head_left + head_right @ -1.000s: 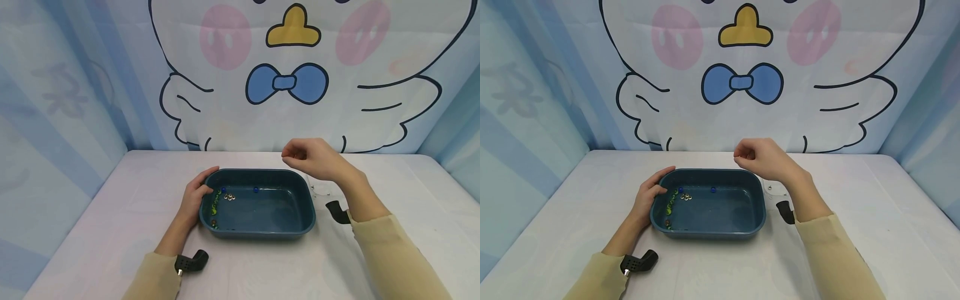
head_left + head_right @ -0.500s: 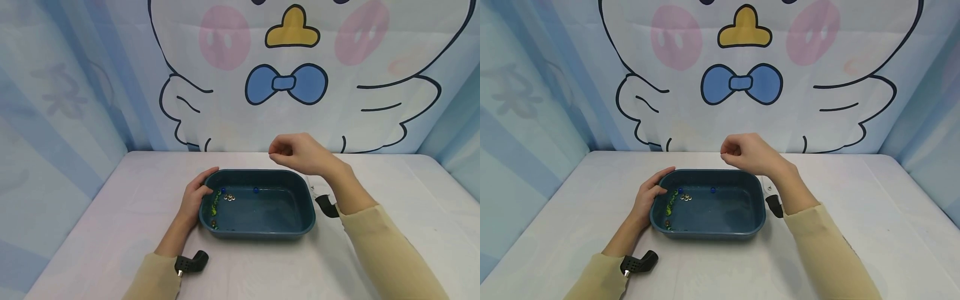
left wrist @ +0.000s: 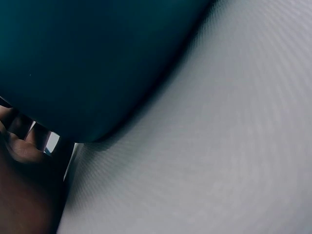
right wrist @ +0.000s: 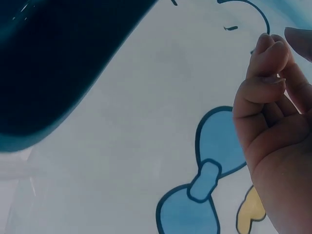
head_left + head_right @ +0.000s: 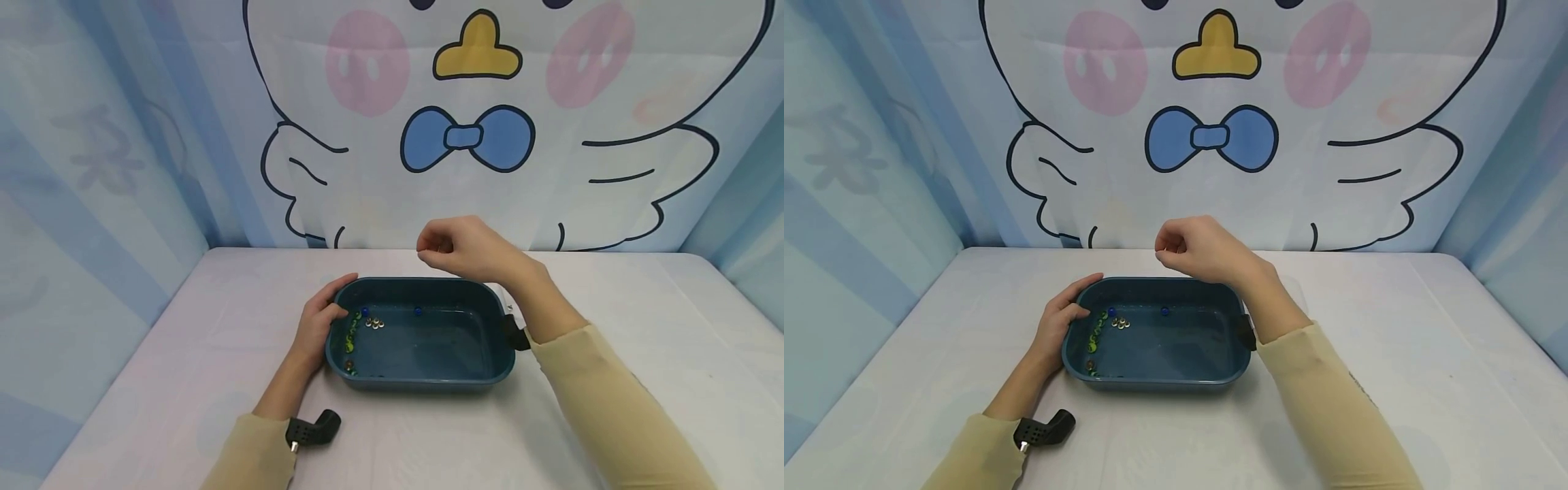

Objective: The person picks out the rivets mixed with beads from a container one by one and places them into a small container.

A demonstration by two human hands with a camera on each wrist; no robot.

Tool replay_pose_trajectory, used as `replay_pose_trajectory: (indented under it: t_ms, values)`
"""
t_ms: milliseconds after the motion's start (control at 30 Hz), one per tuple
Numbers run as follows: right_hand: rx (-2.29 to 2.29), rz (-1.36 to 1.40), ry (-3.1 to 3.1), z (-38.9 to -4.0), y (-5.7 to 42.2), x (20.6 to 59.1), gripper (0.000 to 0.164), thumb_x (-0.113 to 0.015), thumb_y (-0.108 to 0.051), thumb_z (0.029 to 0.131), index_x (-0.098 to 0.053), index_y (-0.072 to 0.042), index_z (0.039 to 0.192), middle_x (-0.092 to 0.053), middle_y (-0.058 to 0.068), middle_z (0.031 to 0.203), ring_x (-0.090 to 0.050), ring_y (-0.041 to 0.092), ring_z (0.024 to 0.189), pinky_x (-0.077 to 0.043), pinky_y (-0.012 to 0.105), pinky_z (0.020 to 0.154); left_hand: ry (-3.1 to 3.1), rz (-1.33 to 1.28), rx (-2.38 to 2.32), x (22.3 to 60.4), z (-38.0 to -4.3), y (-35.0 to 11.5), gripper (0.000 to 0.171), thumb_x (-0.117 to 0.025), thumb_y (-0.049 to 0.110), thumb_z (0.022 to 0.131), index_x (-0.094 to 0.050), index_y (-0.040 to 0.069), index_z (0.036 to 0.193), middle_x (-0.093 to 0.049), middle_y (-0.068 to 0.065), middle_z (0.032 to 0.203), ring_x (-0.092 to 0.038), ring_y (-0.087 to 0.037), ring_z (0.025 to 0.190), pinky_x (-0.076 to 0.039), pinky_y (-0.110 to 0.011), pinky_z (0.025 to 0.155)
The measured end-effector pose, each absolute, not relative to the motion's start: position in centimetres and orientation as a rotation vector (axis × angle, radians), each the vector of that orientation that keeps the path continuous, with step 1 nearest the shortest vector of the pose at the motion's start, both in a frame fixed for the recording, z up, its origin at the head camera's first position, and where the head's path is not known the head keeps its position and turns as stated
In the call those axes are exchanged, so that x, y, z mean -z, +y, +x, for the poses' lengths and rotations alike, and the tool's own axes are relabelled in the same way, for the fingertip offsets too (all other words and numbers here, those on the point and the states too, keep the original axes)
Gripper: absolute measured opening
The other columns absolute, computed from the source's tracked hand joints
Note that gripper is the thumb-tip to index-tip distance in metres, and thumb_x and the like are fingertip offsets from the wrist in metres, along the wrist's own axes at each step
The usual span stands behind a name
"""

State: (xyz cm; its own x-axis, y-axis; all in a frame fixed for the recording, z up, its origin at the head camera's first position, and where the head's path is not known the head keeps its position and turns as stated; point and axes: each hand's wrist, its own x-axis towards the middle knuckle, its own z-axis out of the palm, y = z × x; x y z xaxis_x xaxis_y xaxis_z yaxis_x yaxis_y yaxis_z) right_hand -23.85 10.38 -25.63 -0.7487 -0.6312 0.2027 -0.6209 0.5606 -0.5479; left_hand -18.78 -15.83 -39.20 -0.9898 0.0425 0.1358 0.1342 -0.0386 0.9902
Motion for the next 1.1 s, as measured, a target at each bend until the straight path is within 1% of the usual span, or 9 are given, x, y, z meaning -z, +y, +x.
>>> replay_pose_trajectory:
  t_ms: [300, 700, 933, 1100]
  values:
    - [0.934, -1.150, 2.743, -24.2, 8.8, 26.1, 0.008, -0.067, -0.011, 0.094, -0.071, -0.008, 0.100, -0.065, 0.001, 0.084, -0.057, 0.020, 0.075, -0.051, 0.035, 0.070, -2.137, -0.204, 2.196, 39.2, -18.8, -15.9, 0.064, -0.042, -0.007, 0.082, -0.051, 0.000, 0.145, -0.048, -0.014, 0.150, -0.042, -0.025, 0.139, -0.026, -0.043, 0.115]
    - [0.889, -1.131, 2.709, -24.5, 7.4, 27.1, 0.009, -0.066, -0.013, 0.095, -0.071, -0.008, 0.101, -0.066, 0.001, 0.087, -0.059, 0.019, 0.079, -0.052, 0.035, 0.075, -2.144, -0.194, 2.186, 39.2, -18.8, -15.9, 0.064, -0.042, -0.007, 0.082, -0.051, 0.001, 0.145, -0.048, -0.014, 0.150, -0.042, -0.025, 0.139, -0.027, -0.044, 0.115]
    - [0.835, -1.108, 2.687, -24.7, 6.8, 27.8, 0.010, -0.066, -0.014, 0.095, -0.071, -0.009, 0.102, -0.067, 0.001, 0.090, -0.060, 0.019, 0.083, -0.052, 0.034, 0.080, -2.141, -0.188, 2.199, 39.2, -18.8, -15.8, 0.064, -0.042, -0.007, 0.083, -0.051, 0.000, 0.145, -0.048, -0.013, 0.150, -0.042, -0.025, 0.139, -0.026, -0.044, 0.116]
    - [0.826, -1.158, 2.644, -24.7, 6.6, 28.4, 0.010, -0.065, -0.014, 0.095, -0.070, -0.009, 0.102, -0.067, 0.000, 0.090, -0.060, 0.018, 0.082, -0.052, 0.035, 0.078, -2.137, -0.198, 2.202, 39.3, -18.8, -15.8, 0.064, -0.041, -0.007, 0.083, -0.051, 0.000, 0.145, -0.047, -0.015, 0.150, -0.043, -0.025, 0.138, -0.027, -0.044, 0.115]
